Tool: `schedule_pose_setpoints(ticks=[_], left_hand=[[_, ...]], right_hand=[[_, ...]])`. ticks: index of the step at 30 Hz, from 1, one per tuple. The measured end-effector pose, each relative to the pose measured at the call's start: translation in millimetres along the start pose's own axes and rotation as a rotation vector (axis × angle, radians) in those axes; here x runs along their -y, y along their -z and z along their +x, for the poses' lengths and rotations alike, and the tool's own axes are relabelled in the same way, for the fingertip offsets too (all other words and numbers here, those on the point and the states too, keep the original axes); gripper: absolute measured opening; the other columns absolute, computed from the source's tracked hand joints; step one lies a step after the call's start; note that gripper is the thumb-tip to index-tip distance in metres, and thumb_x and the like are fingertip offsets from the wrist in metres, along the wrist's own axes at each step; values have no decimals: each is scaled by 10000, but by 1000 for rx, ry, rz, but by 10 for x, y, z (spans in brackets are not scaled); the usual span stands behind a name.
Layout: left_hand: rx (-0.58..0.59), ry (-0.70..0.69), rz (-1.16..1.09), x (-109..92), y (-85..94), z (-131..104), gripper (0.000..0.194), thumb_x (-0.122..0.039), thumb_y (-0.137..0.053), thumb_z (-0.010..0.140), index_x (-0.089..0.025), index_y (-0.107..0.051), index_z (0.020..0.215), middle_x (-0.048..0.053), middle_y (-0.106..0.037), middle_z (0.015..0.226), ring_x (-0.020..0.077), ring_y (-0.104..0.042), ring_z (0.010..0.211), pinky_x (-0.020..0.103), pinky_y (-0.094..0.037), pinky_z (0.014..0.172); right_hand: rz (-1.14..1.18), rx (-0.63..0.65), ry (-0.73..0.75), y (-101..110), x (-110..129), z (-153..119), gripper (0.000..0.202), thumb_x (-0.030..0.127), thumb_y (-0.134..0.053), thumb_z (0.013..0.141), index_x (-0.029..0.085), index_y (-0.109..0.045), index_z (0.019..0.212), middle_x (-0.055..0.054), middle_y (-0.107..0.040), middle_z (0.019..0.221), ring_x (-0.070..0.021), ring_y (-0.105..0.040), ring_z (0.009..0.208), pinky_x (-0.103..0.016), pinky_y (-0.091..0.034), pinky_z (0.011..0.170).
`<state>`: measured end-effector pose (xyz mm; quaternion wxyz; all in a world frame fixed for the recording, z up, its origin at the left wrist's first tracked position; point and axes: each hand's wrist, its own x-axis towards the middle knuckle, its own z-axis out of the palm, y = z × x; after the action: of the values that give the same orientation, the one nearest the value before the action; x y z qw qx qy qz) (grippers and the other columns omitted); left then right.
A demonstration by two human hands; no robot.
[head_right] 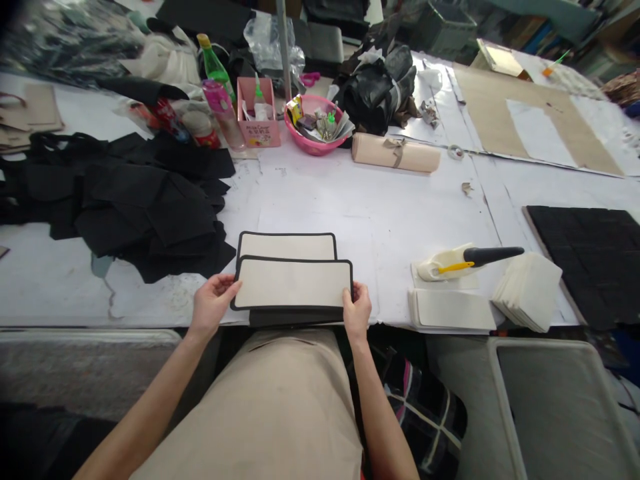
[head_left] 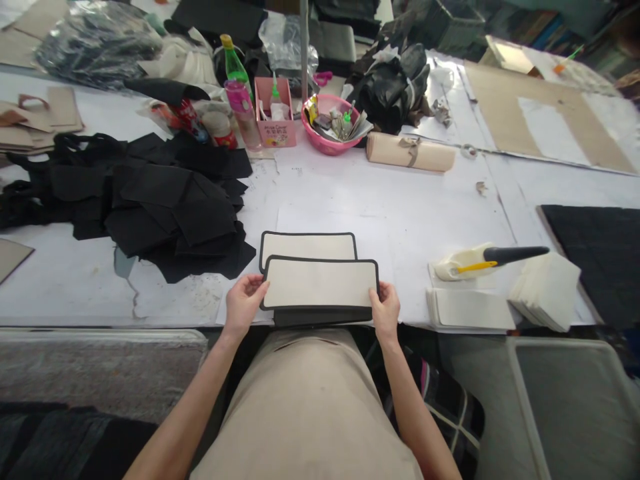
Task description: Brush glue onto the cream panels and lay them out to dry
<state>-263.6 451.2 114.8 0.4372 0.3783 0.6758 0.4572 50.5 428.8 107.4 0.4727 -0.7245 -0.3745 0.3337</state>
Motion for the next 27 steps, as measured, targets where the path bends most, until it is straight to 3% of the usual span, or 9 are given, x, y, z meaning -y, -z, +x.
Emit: schedule_pose_setpoints(ticks=[5,9,13,17,19,22,24,27], left_hand=[[-72,-63,-37,-162,-75,647,365,-388,-762,623,-141,-637,861,38,-667,790,154,-630,726,293,-524,712],[-93,-96,121,-8,-172,1005,291,-364,-720,655,-151,-631,831,31,-653,741,165,-622,685,297,-516,672],[-153,-146,483,147,-184,1083,260,-347,-671,723,-160,-642,901,52,-653,791,199,-626,689,336,-518,674],[-204,-389,719,114,-272,968,377,-372,-549,861,-151,-609,1161,168,-611,1191,292,-602,1088,439,-484,919],[-66,-562,803,56,-428,915,427,-357,-471,915,-147,-555,1277,183,-526,1362,304,-456,1311,470,-382,1063],[267,-761,935,-1,-768,901,509,-305,-388,948,-131,-426,1426,163,-386,1521,269,-259,1454,475,-236,1169],[438,-826,1015,5,-980,936,567,-294,-365,950,-118,-333,1488,156,-313,1567,254,-194,1478,483,-158,1196],[549,-858,1089,63,-1159,1016,629,-335,-378,946,-108,-261,1520,151,-262,1588,251,-160,1487,492,-77,1210]], right_hand=[[141,83,40,-441,58,641,298,340,-607,757,168,-561,995,-78,-695,937,-205,-662,851,-354,-533,797],[-116,109,86,-719,-40,924,289,289,-553,774,159,-564,1032,-90,-691,914,-221,-655,833,-368,-521,784],[-529,57,220,-757,-74,951,318,266,-537,823,135,-580,1110,-158,-640,1075,-263,-603,1000,-413,-481,875],[-726,23,411,-792,8,890,382,298,-464,924,135,-543,1261,-184,-551,1295,-291,-478,1229,-464,-396,1014],[-750,120,533,-902,59,866,422,300,-406,965,148,-495,1349,-161,-481,1424,-283,-379,1353,-469,-324,1093],[-762,389,700,-1150,90,868,488,286,-363,990,161,-390,1461,-115,-368,1543,-251,-231,1465,-464,-190,1182],[-763,526,749,-1299,71,903,518,275,-352,993,170,-329,1500,-98,-313,1573,-238,-185,1486,-477,-128,1204],[-768,606,754,-1417,-1,989,539,285,-353,997,167,-287,1519,-97,-266,1589,-241,-165,1492,-504,-92,1209]])
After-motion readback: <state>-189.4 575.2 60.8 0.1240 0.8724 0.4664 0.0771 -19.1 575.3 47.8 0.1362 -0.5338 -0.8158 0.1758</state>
